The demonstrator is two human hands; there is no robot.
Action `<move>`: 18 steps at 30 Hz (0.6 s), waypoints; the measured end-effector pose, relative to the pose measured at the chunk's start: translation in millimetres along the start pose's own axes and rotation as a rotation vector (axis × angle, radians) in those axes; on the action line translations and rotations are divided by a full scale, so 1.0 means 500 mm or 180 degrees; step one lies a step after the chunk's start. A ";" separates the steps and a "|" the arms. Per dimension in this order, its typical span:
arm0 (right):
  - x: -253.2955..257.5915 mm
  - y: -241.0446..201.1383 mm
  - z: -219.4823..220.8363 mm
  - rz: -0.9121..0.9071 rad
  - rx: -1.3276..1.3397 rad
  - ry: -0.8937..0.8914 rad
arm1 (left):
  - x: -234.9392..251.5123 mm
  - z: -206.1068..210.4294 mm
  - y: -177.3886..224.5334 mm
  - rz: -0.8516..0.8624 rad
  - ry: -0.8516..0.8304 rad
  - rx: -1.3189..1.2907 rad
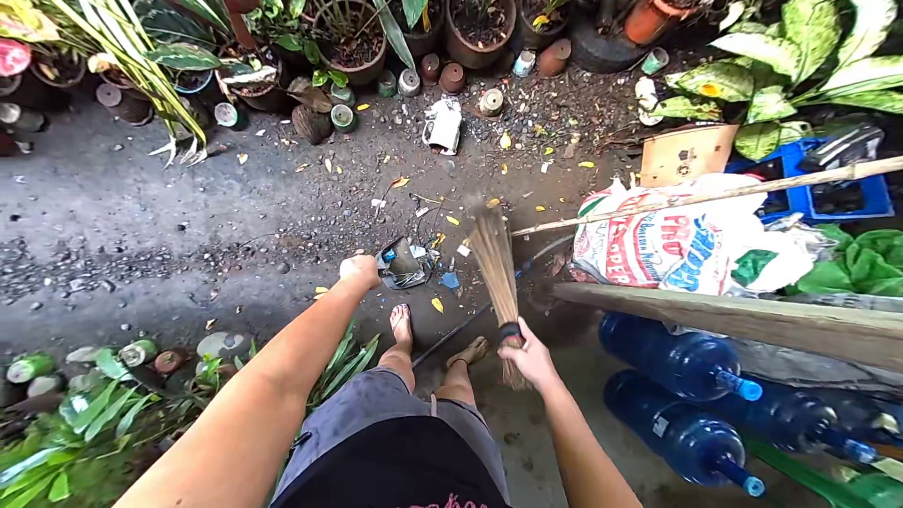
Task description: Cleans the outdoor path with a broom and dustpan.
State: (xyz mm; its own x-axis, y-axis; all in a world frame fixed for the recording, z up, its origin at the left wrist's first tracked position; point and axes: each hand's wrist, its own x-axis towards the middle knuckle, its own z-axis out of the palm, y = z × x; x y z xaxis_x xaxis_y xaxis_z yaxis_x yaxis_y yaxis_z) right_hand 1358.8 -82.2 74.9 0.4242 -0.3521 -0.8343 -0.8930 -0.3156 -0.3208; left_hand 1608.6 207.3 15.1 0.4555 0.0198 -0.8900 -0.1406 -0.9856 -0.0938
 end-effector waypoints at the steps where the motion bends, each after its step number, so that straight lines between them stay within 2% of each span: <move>1: 0.043 -0.023 0.003 0.0028 -0.0033 0.0131 | -0.003 0.000 -0.002 -0.0028 -0.0034 0.0009; 5: 0.222 -0.093 0.022 0.0165 0.0194 0.0361 | -0.009 0.009 -0.020 -0.0083 -0.0084 -0.0012; 9: 0.298 -0.114 0.048 0.0310 0.0223 -0.0036 | -0.017 0.005 -0.024 -0.0121 -0.0132 -0.0104; 14: 0.193 -0.040 0.115 0.0159 0.0044 -0.0614 | -0.010 0.007 -0.028 -0.0084 -0.0151 -0.0101; 18: 0.044 0.022 0.071 0.0202 0.0222 -0.1068 | -0.009 0.006 -0.032 -0.0023 -0.0117 -0.0105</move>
State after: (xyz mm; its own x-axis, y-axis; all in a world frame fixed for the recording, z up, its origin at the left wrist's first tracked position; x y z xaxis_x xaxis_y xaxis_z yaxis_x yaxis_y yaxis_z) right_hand 1353.1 -62.0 37.0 0.3047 -0.0561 -0.9508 -0.9291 -0.2372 -0.2838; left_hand 1606.1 223.5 19.1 0.4238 0.0323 -0.9052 -0.1082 -0.9904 -0.0860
